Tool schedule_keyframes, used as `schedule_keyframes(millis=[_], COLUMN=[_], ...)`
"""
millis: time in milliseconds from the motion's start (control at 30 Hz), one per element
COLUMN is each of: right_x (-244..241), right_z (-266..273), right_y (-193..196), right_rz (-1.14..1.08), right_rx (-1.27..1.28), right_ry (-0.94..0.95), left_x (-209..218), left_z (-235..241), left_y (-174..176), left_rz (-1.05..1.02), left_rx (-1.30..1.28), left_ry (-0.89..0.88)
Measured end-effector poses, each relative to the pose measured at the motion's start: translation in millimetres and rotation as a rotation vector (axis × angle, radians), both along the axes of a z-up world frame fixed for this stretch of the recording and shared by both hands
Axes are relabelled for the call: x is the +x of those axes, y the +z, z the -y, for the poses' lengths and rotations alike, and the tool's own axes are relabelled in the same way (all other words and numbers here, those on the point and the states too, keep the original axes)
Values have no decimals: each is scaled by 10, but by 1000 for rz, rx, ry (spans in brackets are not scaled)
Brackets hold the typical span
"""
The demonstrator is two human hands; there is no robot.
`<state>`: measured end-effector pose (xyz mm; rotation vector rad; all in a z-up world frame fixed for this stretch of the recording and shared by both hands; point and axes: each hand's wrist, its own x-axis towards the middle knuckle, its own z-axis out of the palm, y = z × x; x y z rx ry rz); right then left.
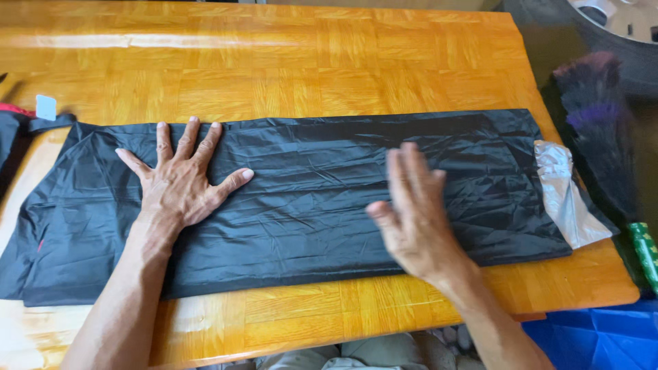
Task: The person folds a black garment on a wooden table. They smooth the fabric with their hands, use a feather duster to brush the surface, and fold the garment into a compact rectangle.
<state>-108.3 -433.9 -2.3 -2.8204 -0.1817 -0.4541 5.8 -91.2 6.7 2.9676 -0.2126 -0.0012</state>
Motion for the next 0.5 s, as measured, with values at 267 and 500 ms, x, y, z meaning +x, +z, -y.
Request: schedule_keyframes(millis=[267, 500], right_x=[927, 1169], right_z=[-1569, -675], right_y=[-489, -570], right_rz=[80, -68], right_rx=[-64, -192], right_ry=[405, 239], left_x=[25, 23], left_z=[-32, 5], left_y=[-78, -25], left_rz=[27, 37], left_rx=[9, -8], left_ry=[-23, -13])
